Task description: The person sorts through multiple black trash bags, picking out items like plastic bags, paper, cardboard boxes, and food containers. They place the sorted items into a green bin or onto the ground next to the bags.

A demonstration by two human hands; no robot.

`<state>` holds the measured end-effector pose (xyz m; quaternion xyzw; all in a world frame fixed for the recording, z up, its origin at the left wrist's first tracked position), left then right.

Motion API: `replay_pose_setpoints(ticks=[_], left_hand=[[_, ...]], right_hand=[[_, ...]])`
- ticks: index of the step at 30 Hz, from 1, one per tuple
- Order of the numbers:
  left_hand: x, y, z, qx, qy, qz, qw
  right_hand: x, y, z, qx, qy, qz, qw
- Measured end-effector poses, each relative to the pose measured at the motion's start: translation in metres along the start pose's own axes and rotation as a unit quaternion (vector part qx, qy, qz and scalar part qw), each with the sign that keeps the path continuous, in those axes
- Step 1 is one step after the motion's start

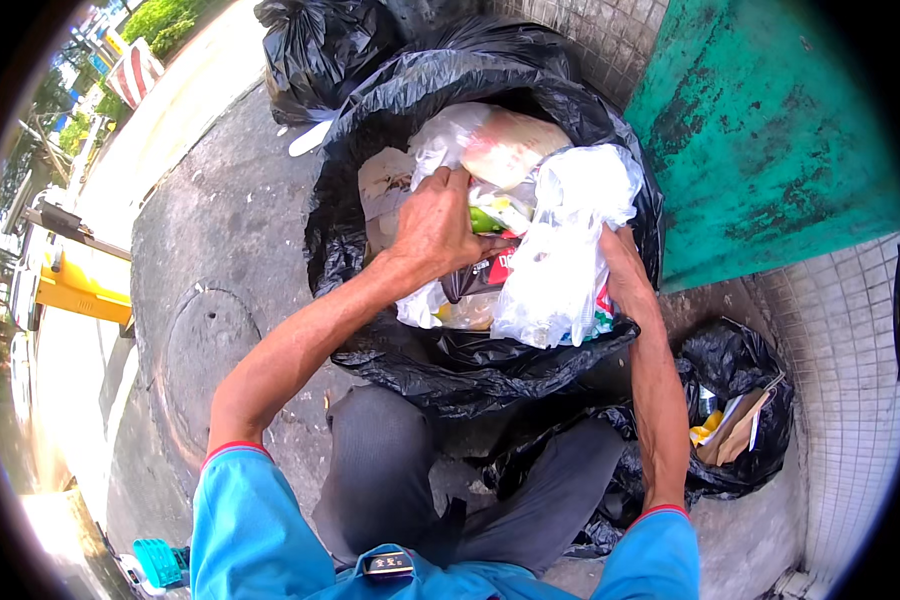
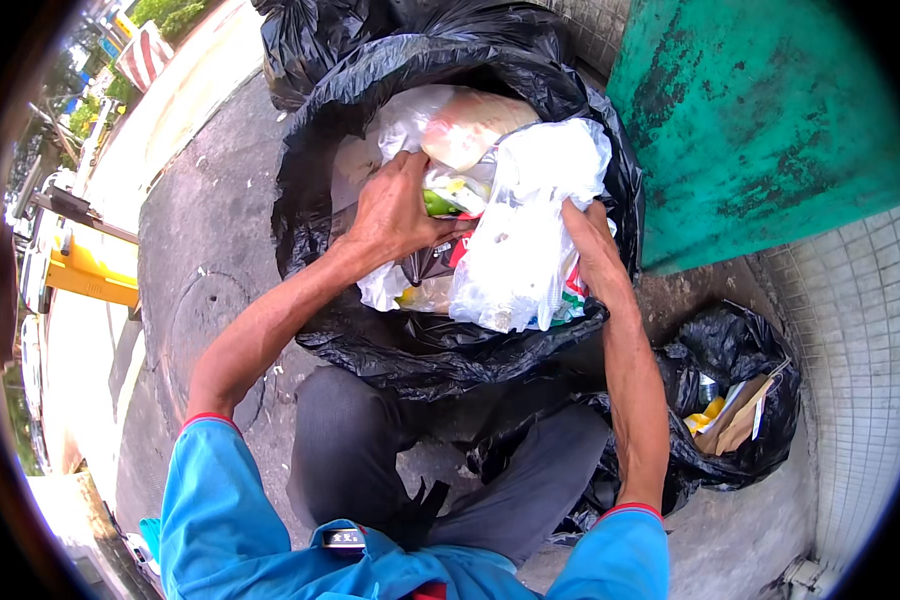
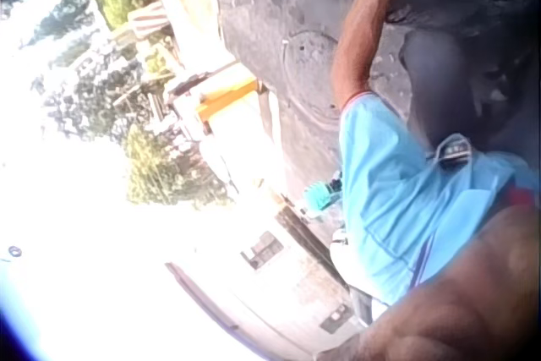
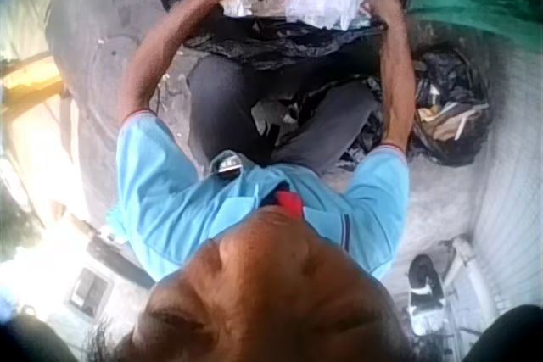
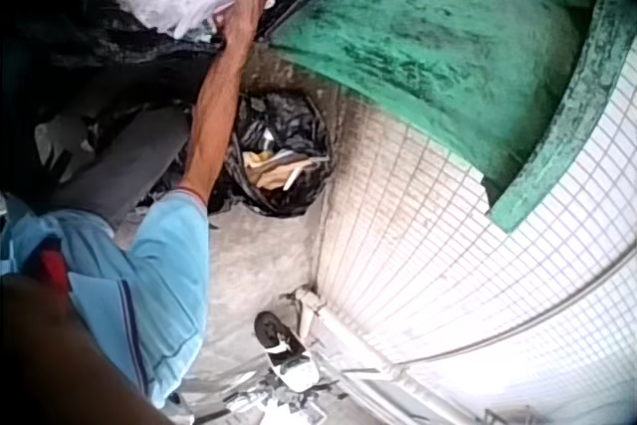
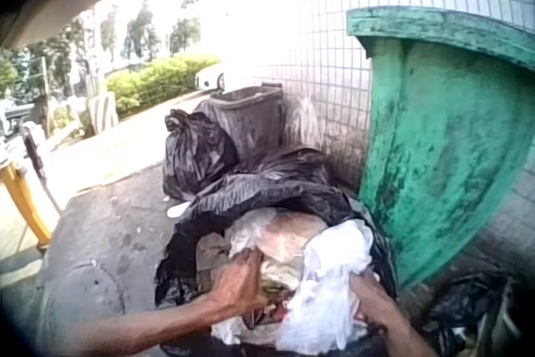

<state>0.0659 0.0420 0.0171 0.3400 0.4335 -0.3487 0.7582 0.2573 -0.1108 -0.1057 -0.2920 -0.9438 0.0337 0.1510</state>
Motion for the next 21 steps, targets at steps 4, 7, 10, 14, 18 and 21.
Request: replay_pose_setpoints(ticks=[4, 7, 10, 14, 18, 21], left_hand=[[0.011, -0.01, 0.034, 0.089, 0.074, 0.071, 0.991], [0.028, -0.003, 0.084, 0.131, 0.094, 0.07, 0.984], [0.045, -0.004, 0.114, 0.174, 0.102, 0.103, 0.974], [0.055, 0.003, 0.102, 0.144, 0.084, 0.082, 0.983], [0.056, 0.001, 0.079, 0.128, 0.039, 0.116, 0.984], [0.053, 0.003, 0.073, 0.122, 0.013, 0.135, 0.983]], right_hand=[[0.023, -0.007, -0.008, -0.005, 0.067, -0.043, 0.997], [-0.003, -0.002, -0.027, -0.068, -0.024, -0.039, 0.997], [-0.038, 0.022, -0.006, -0.108, -0.058, -0.029, 0.992], [-0.036, 0.026, 0.008, -0.075, -0.013, -0.014, 0.997], [-0.012, 0.018, 0.005, 0.024, -0.047, 0.013, 0.999], [-0.015, 0.017, 0.005, 0.051, -0.029, -0.001, 0.998]])
Point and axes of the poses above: each hand's wrist, its own y-axis towards the middle knuckle, its own x-axis out of the palm, z = x × y, the point moved 8 cm from there along y, towards the middle knuckle, and after that the axes turned 3 degrees about y, right-handed, at the moved point
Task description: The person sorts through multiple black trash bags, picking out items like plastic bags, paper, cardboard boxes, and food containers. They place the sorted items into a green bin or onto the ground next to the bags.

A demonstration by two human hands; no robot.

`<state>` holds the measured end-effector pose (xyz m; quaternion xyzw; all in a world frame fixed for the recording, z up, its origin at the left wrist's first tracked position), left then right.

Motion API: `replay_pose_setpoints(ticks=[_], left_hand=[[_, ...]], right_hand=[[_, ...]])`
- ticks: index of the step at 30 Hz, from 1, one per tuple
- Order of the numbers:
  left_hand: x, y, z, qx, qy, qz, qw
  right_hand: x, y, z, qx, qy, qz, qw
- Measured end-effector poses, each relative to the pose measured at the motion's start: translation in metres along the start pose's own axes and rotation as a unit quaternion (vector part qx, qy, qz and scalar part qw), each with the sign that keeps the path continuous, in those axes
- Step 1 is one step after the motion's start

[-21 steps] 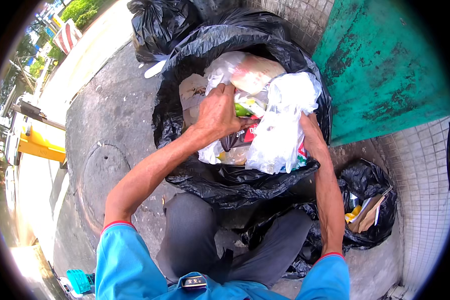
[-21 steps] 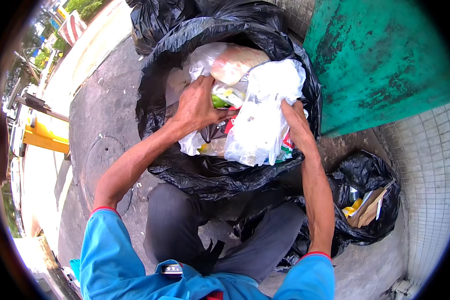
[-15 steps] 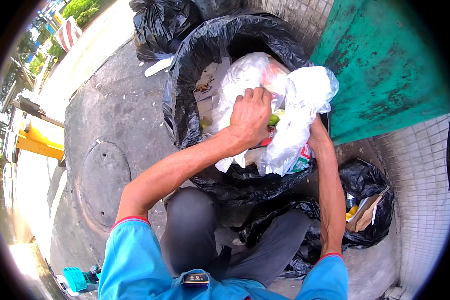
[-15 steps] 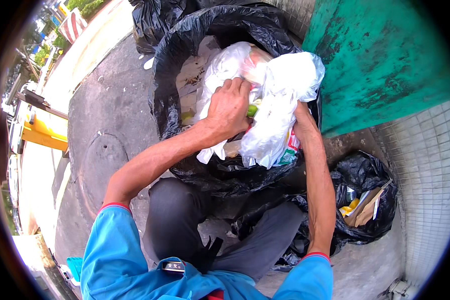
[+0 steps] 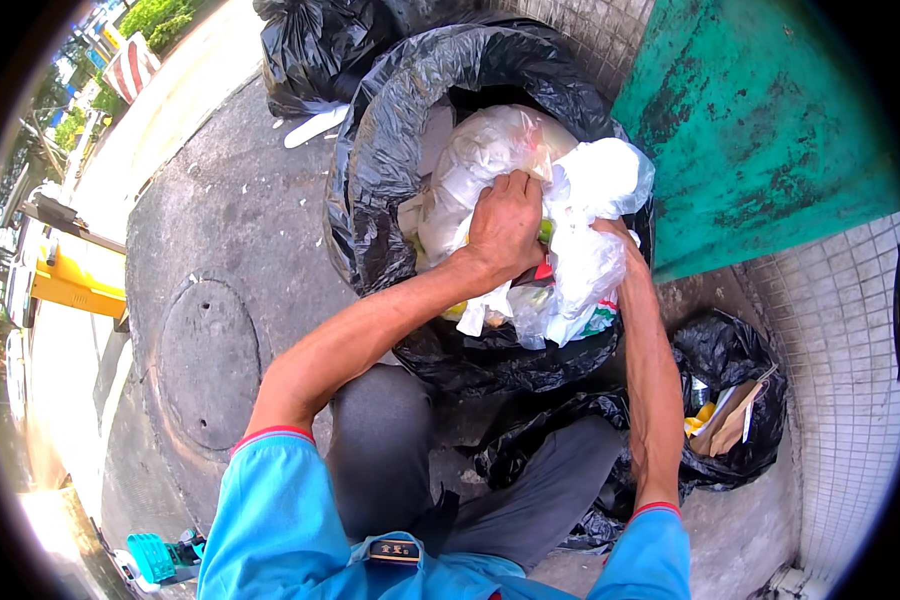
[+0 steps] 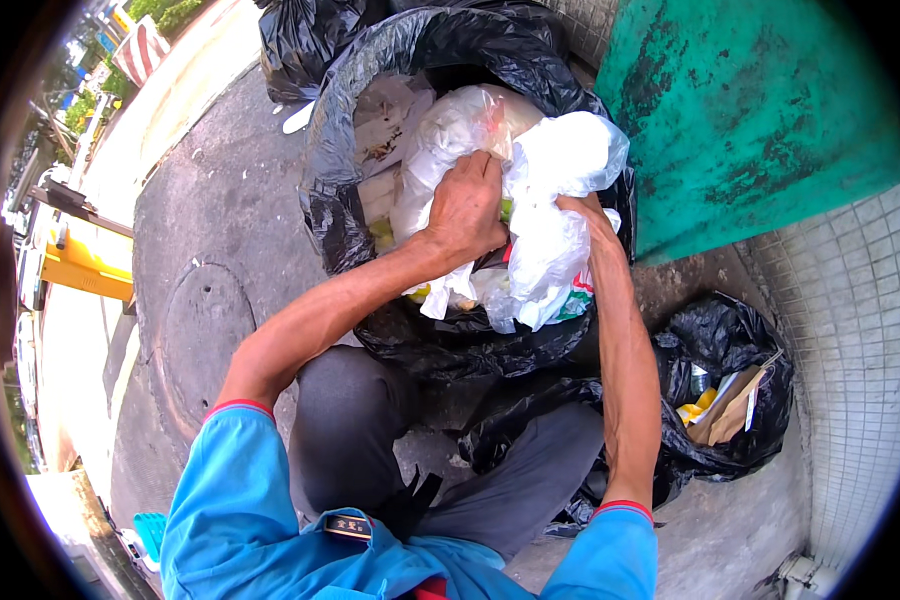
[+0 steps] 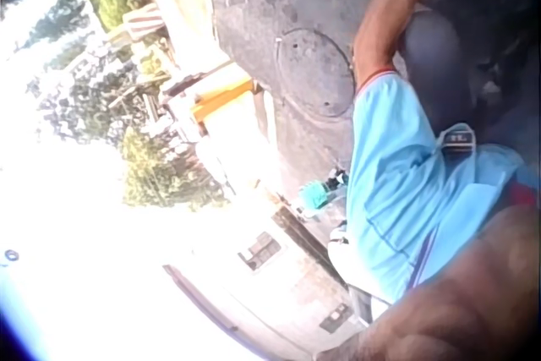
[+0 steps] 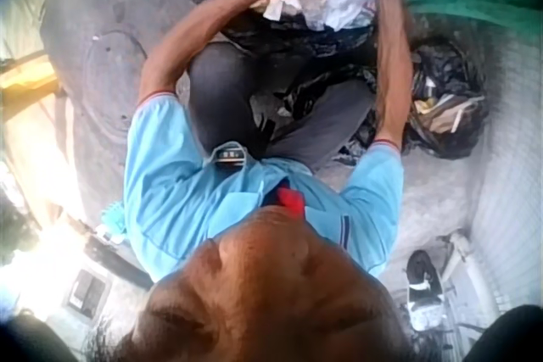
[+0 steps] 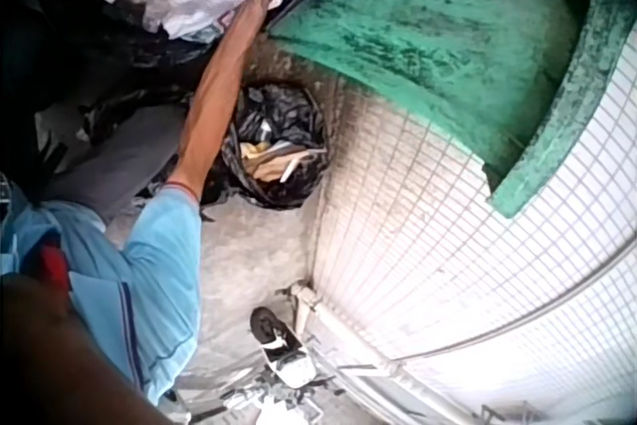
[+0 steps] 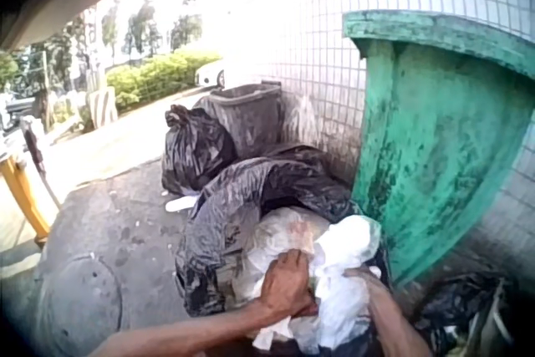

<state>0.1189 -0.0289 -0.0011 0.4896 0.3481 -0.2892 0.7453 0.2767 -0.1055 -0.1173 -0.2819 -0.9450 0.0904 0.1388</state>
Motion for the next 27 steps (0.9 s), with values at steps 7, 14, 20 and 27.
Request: replay_pose_setpoints(ticks=[7, 14, 20, 27], left_hand=[[0.007, 0.001, -0.009, -0.025, 0.015, -0.007, 1.0], [0.004, -0.001, -0.044, -0.068, -0.016, -0.015, 0.997], [-0.035, -0.006, -0.041, -0.096, -0.083, -0.162, 0.979], [-0.027, -0.038, -0.162, -0.24, -0.256, -0.127, 0.928]], right_hand=[[0.017, -0.013, -0.002, -0.018, 0.159, 0.01, 0.987], [0.043, 0.019, -0.025, -0.128, -0.049, 0.048, 0.989], [0.02, 0.028, -0.022, -0.111, -0.133, 0.06, 0.983], [0.037, 0.029, -0.025, -0.127, -0.173, 0.046, 0.976]])
Point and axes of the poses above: each hand's wrist, its own y-axis towards the middle knuckle, its own x-axis out of the palm, z = x × y, the point moved 8 cm from there along y, towards the middle knuckle, and after that the axes turned 3 degrees about y, right-handed, at the moved point
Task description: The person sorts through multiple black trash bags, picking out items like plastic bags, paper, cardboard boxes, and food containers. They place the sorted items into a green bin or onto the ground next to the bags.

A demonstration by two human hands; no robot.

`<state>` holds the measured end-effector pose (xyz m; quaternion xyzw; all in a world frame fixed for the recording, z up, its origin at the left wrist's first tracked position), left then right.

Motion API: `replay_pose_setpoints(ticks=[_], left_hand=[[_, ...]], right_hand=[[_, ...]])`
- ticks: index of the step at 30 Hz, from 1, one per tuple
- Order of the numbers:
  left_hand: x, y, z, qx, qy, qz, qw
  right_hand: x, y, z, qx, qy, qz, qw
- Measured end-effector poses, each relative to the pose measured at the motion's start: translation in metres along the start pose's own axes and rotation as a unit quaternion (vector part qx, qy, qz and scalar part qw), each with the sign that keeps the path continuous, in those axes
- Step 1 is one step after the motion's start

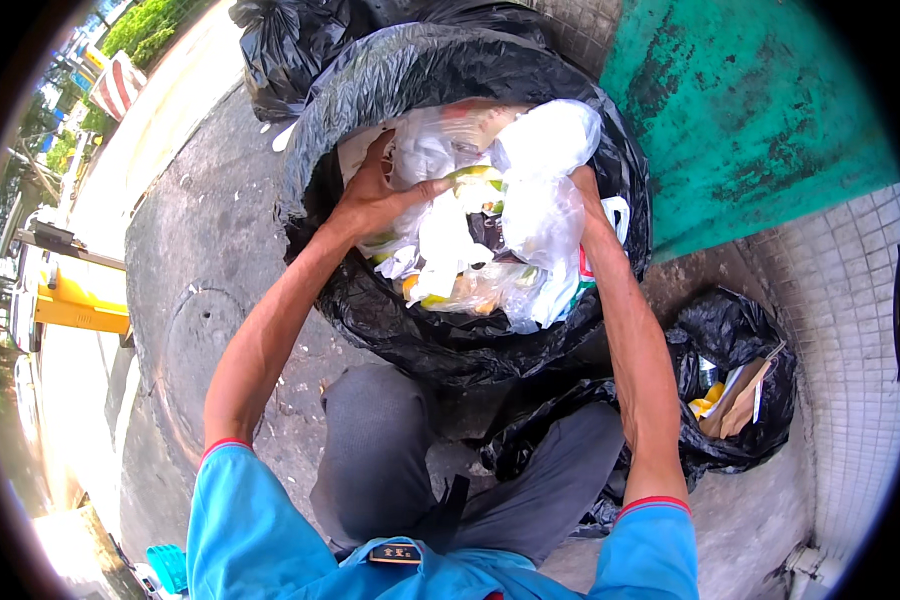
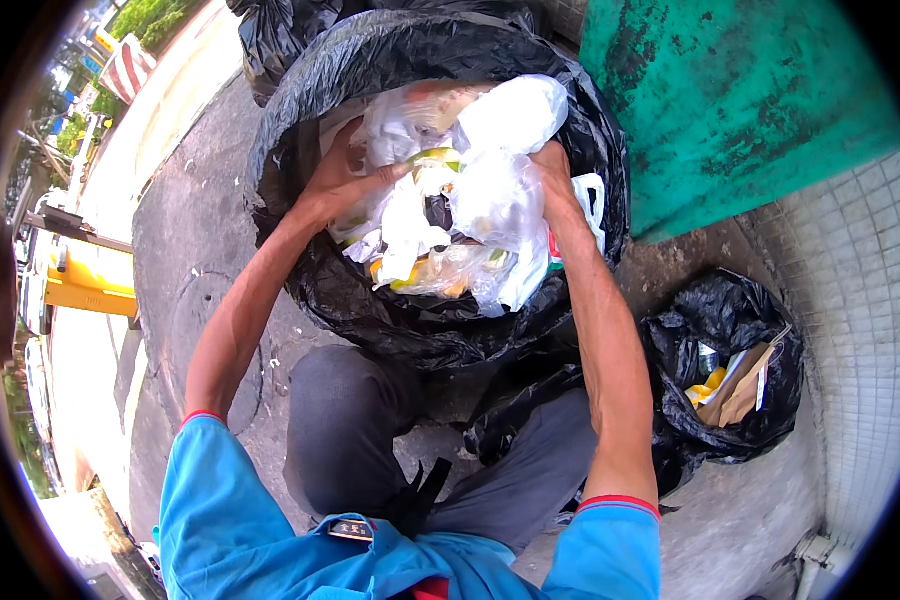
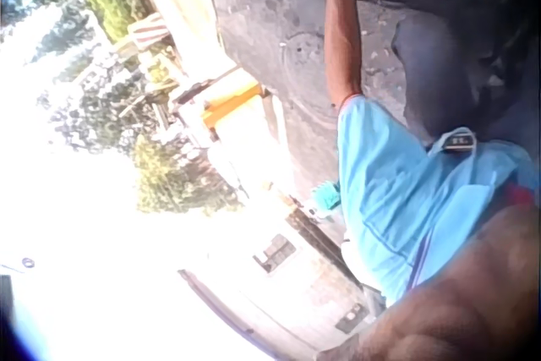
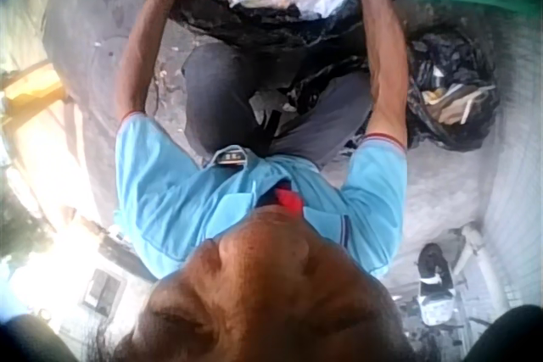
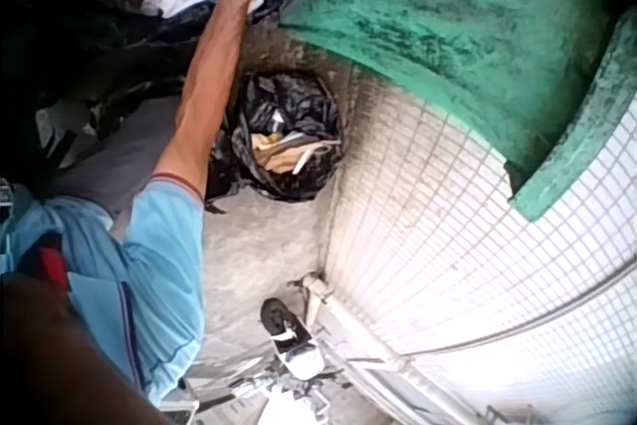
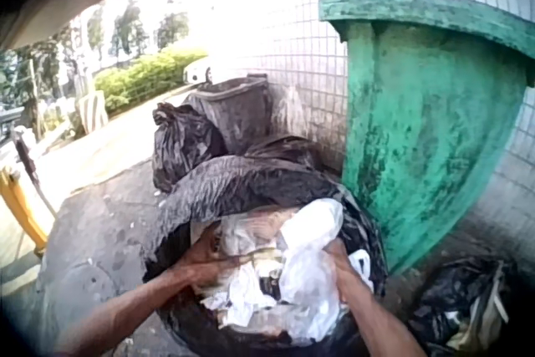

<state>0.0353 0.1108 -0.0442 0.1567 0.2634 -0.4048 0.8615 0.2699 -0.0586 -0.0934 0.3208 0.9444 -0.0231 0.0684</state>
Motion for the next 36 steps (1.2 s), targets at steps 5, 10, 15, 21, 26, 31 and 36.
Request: replay_pose_setpoints(ticks=[5, 10, 15, 21, 26, 31, 36], left_hand=[[0.022, 0.022, -0.009, -0.032, -0.05, -0.061, 0.996], [0.03, 0.023, -0.017, -0.183, -0.018, -0.179, 0.967], [0.053, 0.043, 0.008, -0.215, -0.112, -0.209, 0.947], [0.058, 0.013, 0.009, -0.335, -0.435, -0.153, 0.821], [0.042, 0.004, -0.002, -0.381, -0.352, -0.198, 0.832], [0.011, -0.021, 0.057, -0.422, -0.445, -0.21, 0.761], [-0.021, -0.008, 0.089, -0.442, -0.481, -0.199, 0.73]], right_hand=[[-0.011, 0.001, 0.007, 0.005, -0.023, -0.005, 1.0], [-0.004, -0.003, 0.004, 0.041, 0.038, -0.029, 0.998], [-0.032, 0.006, 0.031, 0.044, 0.225, 0.035, 0.973], [-0.038, 0.002, -0.039, 0.064, -0.006, 0.065, 0.996], [-0.033, 0.007, -0.068, 0.092, 0.046, 0.06, 0.993], [-0.031, 0.002, -0.102, 0.123, 0.071, 0.06, 0.988], [-0.034, 0.018, -0.149, 0.133, 0.079, 0.064, 0.986]])
Point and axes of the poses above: each hand's wrist, its own y-axis towards the middle knuckle, its own x-axis out of the palm, z = x × y, the point moved 8 cm from there along y, towards the middle knuckle, and after that the axes turned 3 degrees about y, right-handed, at the moved point
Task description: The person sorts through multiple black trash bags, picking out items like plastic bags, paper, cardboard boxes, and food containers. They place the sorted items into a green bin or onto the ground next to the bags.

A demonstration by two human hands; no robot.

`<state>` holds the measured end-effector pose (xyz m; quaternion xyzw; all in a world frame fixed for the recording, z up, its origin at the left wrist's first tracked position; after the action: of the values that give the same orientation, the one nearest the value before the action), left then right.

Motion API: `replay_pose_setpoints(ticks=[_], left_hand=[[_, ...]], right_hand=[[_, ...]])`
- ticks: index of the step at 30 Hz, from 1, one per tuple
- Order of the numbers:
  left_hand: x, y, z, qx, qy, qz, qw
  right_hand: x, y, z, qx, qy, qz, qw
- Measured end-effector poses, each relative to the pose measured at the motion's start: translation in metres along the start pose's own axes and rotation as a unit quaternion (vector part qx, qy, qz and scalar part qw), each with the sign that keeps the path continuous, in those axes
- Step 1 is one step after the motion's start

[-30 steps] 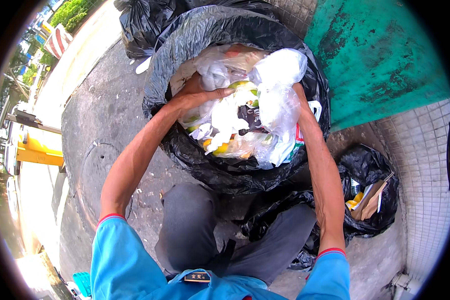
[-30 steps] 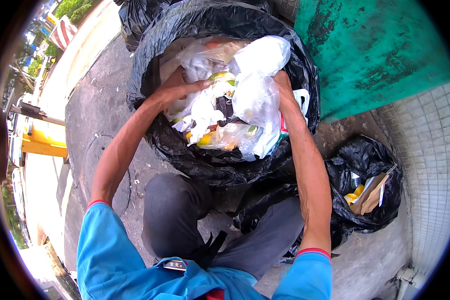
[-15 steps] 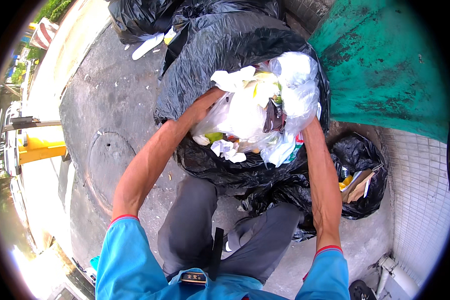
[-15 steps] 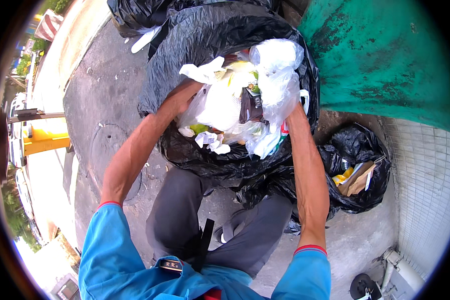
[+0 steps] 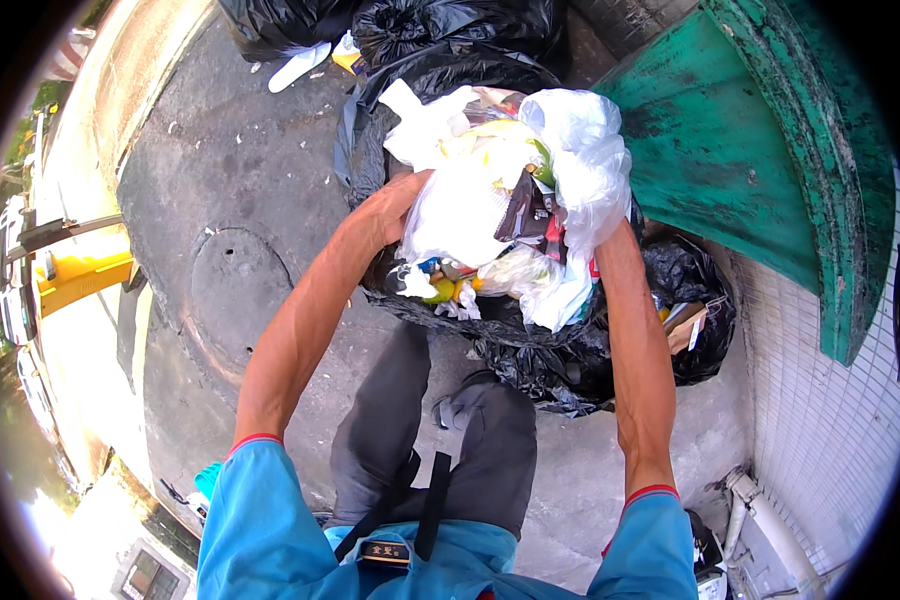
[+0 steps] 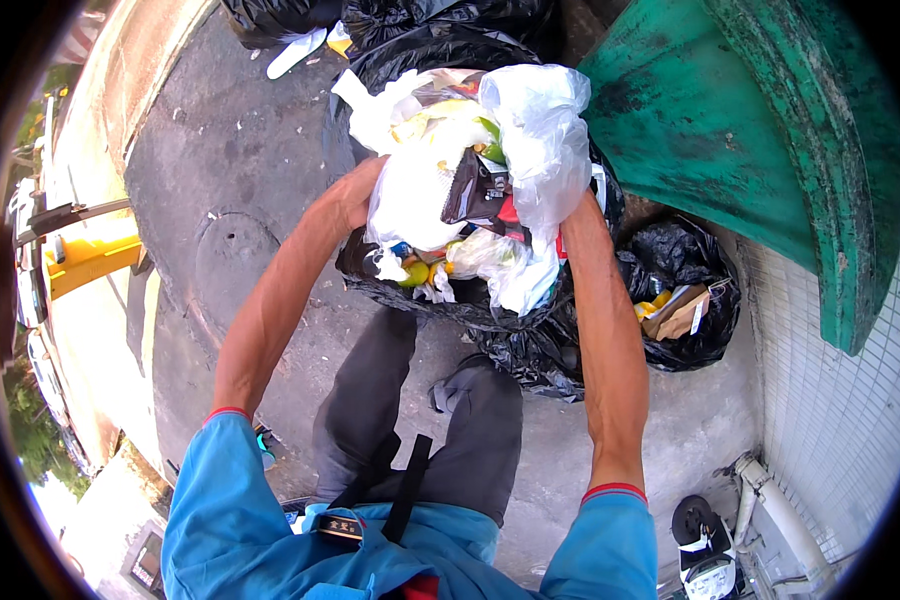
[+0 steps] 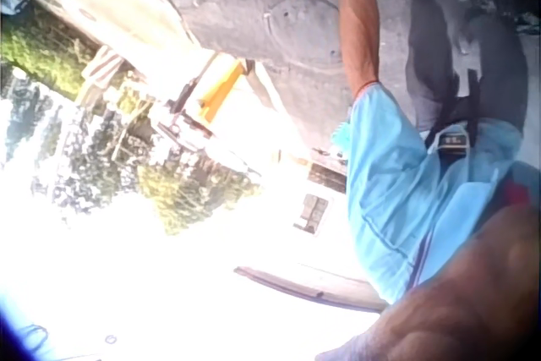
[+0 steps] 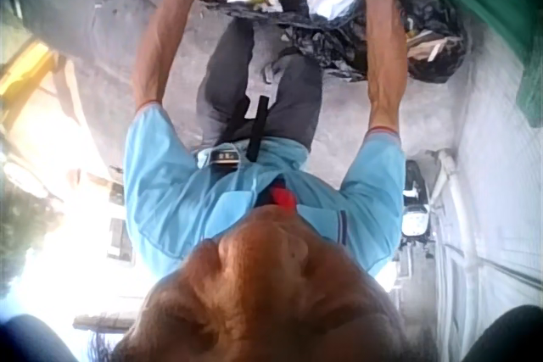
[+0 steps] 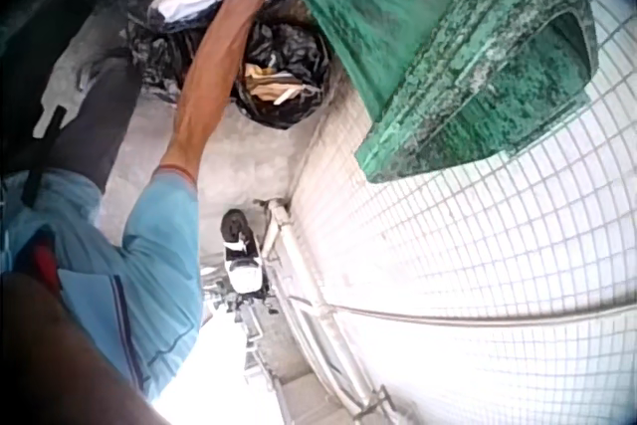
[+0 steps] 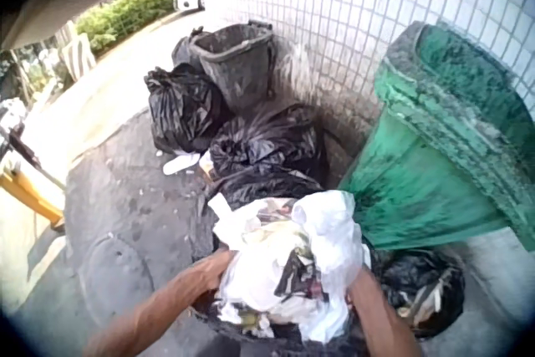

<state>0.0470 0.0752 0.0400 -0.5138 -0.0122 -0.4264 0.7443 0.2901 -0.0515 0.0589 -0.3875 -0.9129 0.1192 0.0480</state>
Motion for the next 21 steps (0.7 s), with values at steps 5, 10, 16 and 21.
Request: replay_pose_setpoints(ticks=[5, 10, 16, 21], left_hand=[[0.013, -0.013, 0.036, 0.001, -0.025, -0.027, 0.999], [0.025, -0.026, 0.062, -0.009, -0.052, -0.051, 0.997], [0.034, -0.049, 0.092, 0.002, -0.02, -0.008, 1.0], [0.075, -0.113, 0.143, 0.05, -0.027, -0.01, 0.998]], right_hand=[[0.002, 0.007, -0.047, 0.004, -0.005, 0.013, 1.0], [-0.001, 0.01, -0.083, 0.009, 0.003, 0.028, 1.0], [-0.007, 0.007, -0.127, 0.003, 0.021, 0.043, 0.999], [-0.002, -0.002, -0.164, -0.01, 0.05, 0.053, 0.997]])
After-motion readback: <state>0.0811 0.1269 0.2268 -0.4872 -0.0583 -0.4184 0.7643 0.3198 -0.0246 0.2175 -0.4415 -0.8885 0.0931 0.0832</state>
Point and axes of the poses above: each hand's wrist, its own y-axis towards the middle knuckle, its own x-axis out of the palm, z = x × y, the point moved 8 cm from there along y, towards the middle knuckle, and after that the axes turned 3 degrees about y, right-handed, at the moved point
